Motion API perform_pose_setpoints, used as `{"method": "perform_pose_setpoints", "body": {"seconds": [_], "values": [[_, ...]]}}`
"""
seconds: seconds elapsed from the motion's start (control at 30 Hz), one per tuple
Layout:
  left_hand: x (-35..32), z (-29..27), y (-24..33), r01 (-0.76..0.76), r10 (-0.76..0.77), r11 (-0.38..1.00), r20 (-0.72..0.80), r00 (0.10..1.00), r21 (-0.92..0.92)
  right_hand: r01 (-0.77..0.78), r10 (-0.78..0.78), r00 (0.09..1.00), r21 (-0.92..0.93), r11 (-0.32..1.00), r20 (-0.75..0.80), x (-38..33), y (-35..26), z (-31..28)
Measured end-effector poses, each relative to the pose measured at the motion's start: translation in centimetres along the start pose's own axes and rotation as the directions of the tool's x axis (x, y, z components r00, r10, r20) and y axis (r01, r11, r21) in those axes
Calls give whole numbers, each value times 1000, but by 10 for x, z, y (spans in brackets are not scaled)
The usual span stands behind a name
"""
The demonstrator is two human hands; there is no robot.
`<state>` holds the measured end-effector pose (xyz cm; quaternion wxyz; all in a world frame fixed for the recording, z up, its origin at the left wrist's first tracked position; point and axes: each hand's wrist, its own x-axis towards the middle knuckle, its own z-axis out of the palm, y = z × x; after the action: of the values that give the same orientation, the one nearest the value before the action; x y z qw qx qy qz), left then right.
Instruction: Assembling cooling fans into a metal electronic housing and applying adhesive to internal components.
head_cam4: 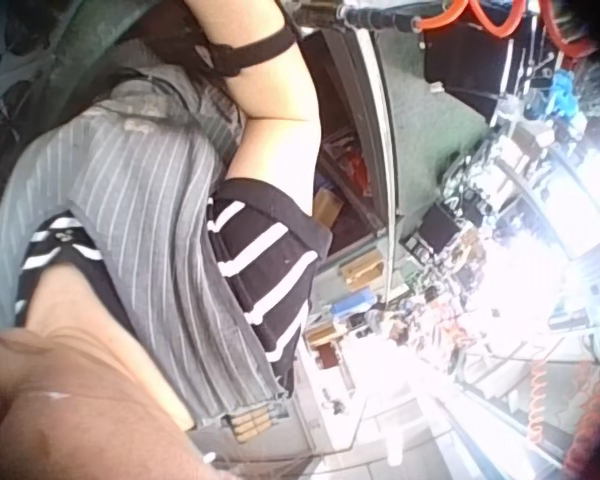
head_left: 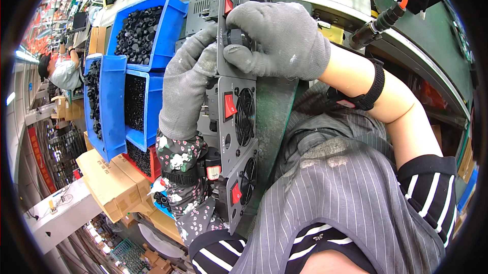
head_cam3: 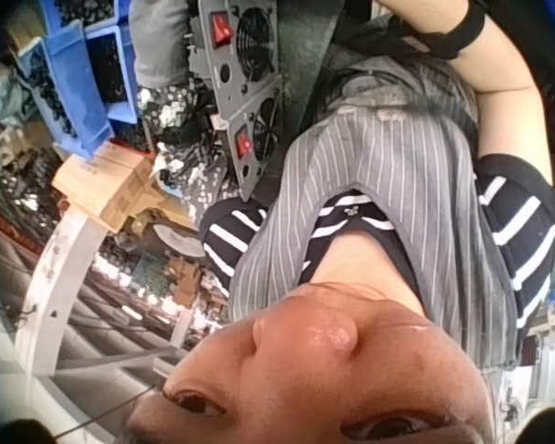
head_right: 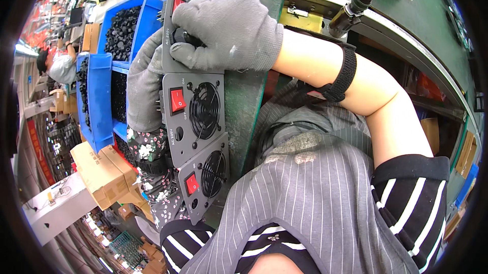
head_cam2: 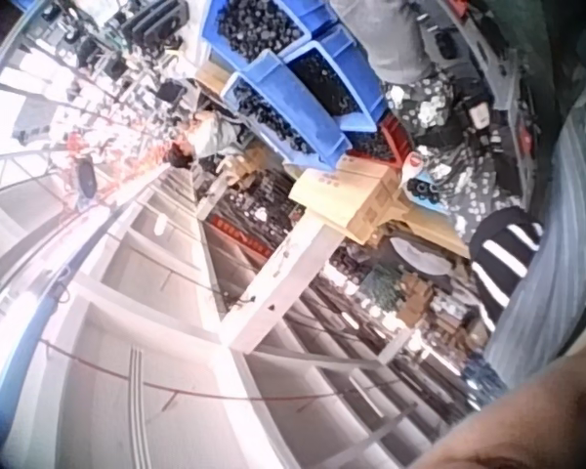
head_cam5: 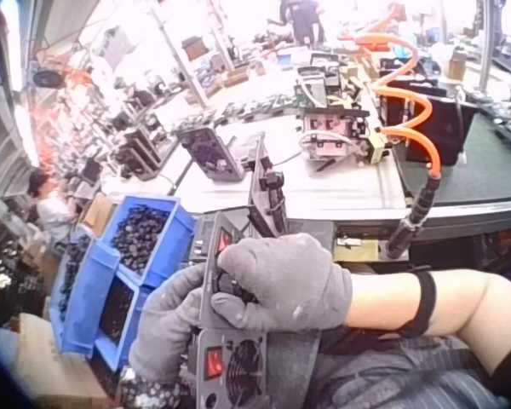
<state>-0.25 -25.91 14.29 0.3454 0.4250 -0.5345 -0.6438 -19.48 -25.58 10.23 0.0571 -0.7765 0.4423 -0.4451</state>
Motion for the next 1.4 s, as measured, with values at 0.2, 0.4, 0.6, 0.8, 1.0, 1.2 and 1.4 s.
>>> {"method": "perform_pose_setpoints", "body": {"seconds": [0.2,0.4,0.6,0.8,1.0,1.2,1.4], "values": [[0,-2,2,5,-5,1000,-7,1000,21,48,-47,997,-9,999,57,6,2,1],[-2,-1,4,-2,9,993,-53,999,116,10,-9,1000,102,995,-10,7,1,9],[-3,2,11,28,-26,994,-17,1000,101,-92,95,995,193,977,-4,1,-1,13],[-4,3,18,88,-83,987,-41,996,132,-195,199,980,203,960,0,0,-11,14],[-2,7,22,119,-100,965,-93,991,233,-239,244,970,184,953,-2,-2,-13,10],[6,-5,16,123,-116,970,-46,992,208,-322,315,946,302,897,74,-1,-19,4],[-55,-55,38,-70,133,964,-238,962,255,-174,137,980,290,941,145,-4,-19,-10]]}}
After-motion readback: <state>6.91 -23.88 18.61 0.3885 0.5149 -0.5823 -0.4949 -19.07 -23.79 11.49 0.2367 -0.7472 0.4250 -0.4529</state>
